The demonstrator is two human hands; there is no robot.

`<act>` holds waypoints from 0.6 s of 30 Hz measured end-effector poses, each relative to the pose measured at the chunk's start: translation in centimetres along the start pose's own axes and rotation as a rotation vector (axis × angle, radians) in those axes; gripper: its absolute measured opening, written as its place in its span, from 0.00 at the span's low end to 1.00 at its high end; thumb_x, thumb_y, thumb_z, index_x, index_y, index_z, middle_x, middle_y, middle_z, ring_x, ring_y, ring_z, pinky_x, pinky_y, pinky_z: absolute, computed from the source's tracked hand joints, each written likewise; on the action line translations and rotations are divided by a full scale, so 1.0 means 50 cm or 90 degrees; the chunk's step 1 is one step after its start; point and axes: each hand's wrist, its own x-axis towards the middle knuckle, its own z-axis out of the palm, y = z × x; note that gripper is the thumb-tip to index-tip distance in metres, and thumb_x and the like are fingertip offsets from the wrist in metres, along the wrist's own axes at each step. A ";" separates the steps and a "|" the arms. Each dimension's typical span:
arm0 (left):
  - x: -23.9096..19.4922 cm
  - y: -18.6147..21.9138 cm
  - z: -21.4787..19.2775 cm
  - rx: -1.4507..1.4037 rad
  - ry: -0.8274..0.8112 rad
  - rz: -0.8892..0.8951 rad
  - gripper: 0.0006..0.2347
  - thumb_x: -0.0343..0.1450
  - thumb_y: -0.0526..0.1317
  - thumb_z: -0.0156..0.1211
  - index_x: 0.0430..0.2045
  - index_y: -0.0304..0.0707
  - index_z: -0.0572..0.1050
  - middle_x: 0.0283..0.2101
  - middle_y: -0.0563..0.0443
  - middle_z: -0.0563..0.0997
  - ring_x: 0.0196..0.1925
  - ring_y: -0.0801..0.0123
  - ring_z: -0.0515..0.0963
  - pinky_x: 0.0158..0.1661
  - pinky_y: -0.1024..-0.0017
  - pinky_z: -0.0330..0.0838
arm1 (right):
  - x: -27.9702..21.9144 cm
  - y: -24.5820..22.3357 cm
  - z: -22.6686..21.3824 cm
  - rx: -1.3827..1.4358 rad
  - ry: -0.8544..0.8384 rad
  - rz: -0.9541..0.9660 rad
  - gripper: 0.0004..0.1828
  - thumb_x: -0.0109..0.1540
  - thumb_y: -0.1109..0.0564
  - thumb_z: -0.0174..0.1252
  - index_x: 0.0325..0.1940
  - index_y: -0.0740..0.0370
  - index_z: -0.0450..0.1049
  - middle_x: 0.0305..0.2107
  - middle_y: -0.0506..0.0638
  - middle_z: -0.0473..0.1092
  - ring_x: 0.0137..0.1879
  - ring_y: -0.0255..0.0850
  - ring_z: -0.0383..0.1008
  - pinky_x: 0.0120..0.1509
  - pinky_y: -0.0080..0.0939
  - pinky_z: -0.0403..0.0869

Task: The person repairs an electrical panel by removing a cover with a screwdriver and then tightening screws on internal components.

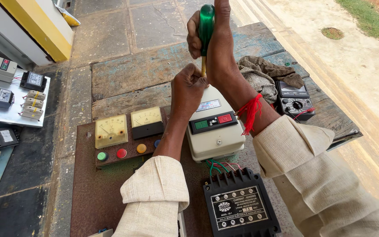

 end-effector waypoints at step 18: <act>0.007 -0.020 -0.006 -0.046 0.018 0.053 0.02 0.72 0.32 0.62 0.34 0.34 0.79 0.31 0.53 0.85 0.35 0.79 0.83 0.37 0.76 0.76 | -0.079 -0.015 -0.014 -0.512 0.058 -0.009 0.16 0.65 0.53 0.67 0.52 0.64 0.77 0.35 0.51 0.76 0.40 0.36 0.78 0.44 0.40 0.79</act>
